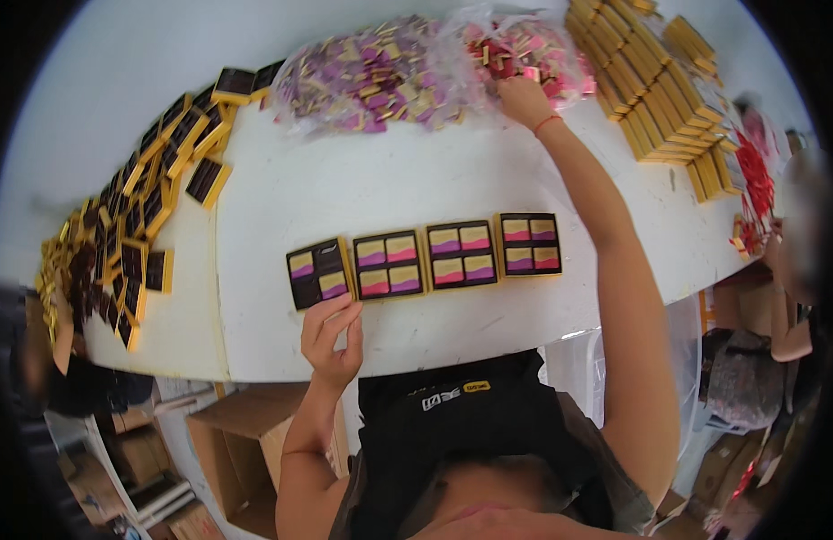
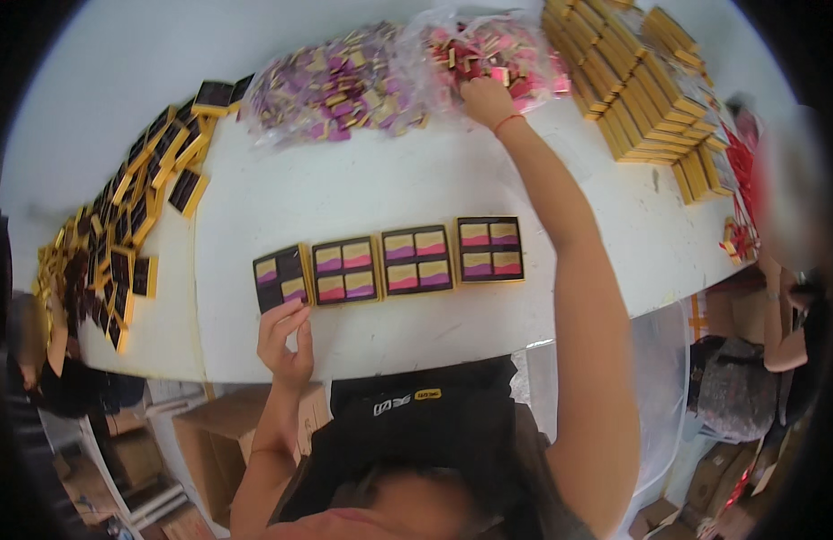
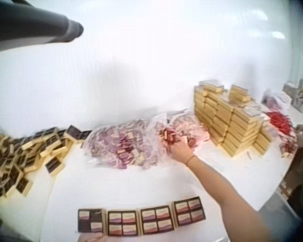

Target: The person assembles eyeshadow palettes by placing small colored pans into black trays, then covers them with clear plastic lids. The person stacks the completed palettes on the table.

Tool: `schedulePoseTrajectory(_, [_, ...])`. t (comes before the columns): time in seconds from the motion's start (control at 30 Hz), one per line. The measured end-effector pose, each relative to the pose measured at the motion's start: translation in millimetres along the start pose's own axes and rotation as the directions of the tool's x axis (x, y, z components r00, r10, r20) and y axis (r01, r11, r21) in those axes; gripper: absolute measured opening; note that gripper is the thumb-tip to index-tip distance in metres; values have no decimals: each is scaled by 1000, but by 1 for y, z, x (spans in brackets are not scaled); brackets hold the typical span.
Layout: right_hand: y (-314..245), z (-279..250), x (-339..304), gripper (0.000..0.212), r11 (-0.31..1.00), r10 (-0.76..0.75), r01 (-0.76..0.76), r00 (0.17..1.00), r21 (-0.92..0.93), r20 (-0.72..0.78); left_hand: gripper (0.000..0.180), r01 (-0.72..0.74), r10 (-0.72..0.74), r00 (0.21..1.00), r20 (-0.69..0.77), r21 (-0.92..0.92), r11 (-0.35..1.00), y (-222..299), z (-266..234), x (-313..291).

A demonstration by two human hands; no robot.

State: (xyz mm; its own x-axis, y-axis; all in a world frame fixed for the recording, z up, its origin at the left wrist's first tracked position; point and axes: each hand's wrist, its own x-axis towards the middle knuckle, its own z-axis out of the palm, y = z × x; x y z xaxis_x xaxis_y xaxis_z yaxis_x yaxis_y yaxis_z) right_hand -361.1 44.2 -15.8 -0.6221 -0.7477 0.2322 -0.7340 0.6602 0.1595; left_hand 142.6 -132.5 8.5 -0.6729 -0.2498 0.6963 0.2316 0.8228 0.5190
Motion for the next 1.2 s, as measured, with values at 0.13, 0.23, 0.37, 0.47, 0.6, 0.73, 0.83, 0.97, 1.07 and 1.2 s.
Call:
schedulePoseTrajectory(0.13, [1, -6, -4, 22, 977, 214, -213, 962, 27, -171, 24, 118, -120, 990, -75, -26, 993, 14, -3, -16])
schedulePoseTrajectory(0.23, [6, -35, -28, 18, 916, 381, -236, 764, 324, -521, 23, 206, -211, 976, -47, -96, 974, 28, 2, -23])
schedulePoseTrajectory(0.37, [-77, -100, -58, 19, 684, 319, 187, 793, 705, -519, 21, 231, -233, 972, 7, -167, 959, 25, 15, -18])
schedulePoseTrajectory(0.47, [-174, -150, -95, 26, -81, -72, 8, 997, 997, -14, 22, 182, -189, 981, -48, -118, 976, 17, 16, 7])
schedulePoseTrajectory(0.6, [-236, -172, -120, 29, -214, -392, -272, 904, 938, 173, 40, 274, -300, 947, -114, -203, 940, 25, 14, 45])
schedulePoseTrajectory(0.73, [-267, -166, -133, 23, -287, -506, -376, 840, 881, 194, 51, 169, -179, 975, -130, -81, 982, 22, 5, 43])
schedulePoseTrajectory(0.83, [-278, -158, -134, 30, -292, -517, -395, 831, 871, 204, 54, 173, -179, 974, -137, -55, 983, 3, 2, 21])
schedulePoseTrajectory(0.97, [-278, -149, -129, 36, -245, -504, -427, 823, 871, 261, 42, 370, -369, 919, -139, -22, 929, -6, -15, 20])
schedulePoseTrajectory(1.07, [-282, -145, -123, 34, -274, -529, -394, 823, 877, 204, 39, 333, -325, 932, -161, 22, 943, -38, -27, 11])
schedulePoseTrajectory(1.2, [-293, -130, -107, 33, -209, -511, -359, 833, 910, 212, 24, 347, -344, 937, -67, 322, 881, -66, -28, 9])
